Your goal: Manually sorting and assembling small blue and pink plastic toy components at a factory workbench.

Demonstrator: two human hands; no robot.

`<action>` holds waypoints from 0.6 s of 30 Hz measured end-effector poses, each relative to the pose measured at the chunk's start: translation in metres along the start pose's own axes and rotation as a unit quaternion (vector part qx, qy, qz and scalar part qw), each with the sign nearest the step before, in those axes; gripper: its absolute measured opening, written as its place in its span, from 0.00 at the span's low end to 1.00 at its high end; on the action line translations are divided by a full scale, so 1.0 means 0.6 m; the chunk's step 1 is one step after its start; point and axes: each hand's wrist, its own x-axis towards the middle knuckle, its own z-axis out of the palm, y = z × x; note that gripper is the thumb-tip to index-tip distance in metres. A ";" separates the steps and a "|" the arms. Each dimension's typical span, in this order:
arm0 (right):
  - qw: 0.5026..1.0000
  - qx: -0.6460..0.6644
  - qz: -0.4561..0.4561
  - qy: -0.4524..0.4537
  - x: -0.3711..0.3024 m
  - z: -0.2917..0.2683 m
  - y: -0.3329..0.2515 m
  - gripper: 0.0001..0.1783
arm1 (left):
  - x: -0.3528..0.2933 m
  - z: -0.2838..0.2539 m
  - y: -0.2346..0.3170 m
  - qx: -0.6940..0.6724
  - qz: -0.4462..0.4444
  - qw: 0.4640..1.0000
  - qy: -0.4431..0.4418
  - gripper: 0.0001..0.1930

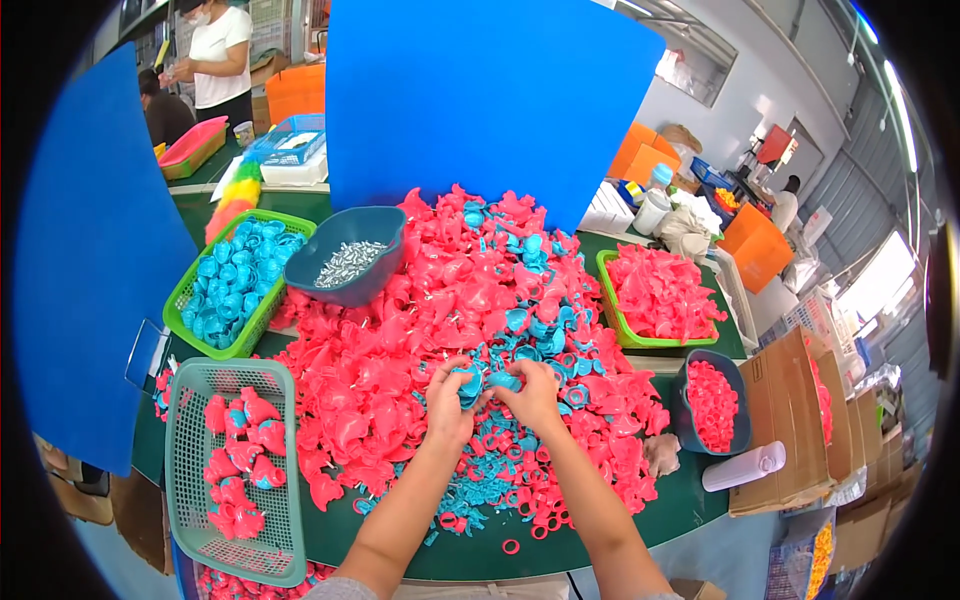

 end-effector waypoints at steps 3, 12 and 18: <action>0.986 0.166 0.003 0.018 -0.008 0.001 0.020 0.20 | -0.002 0.004 -0.003 -0.008 -0.003 1.000 -0.010 0.16; 0.954 0.068 -0.282 0.073 -0.022 -0.055 -0.111 0.15 | 0.008 -0.003 -0.020 -0.125 -0.004 0.990 -0.062 0.14; 0.950 0.193 -0.150 0.193 -0.072 -0.100 -0.069 0.11 | -0.029 0.020 0.023 -0.165 -0.038 0.986 0.005 0.19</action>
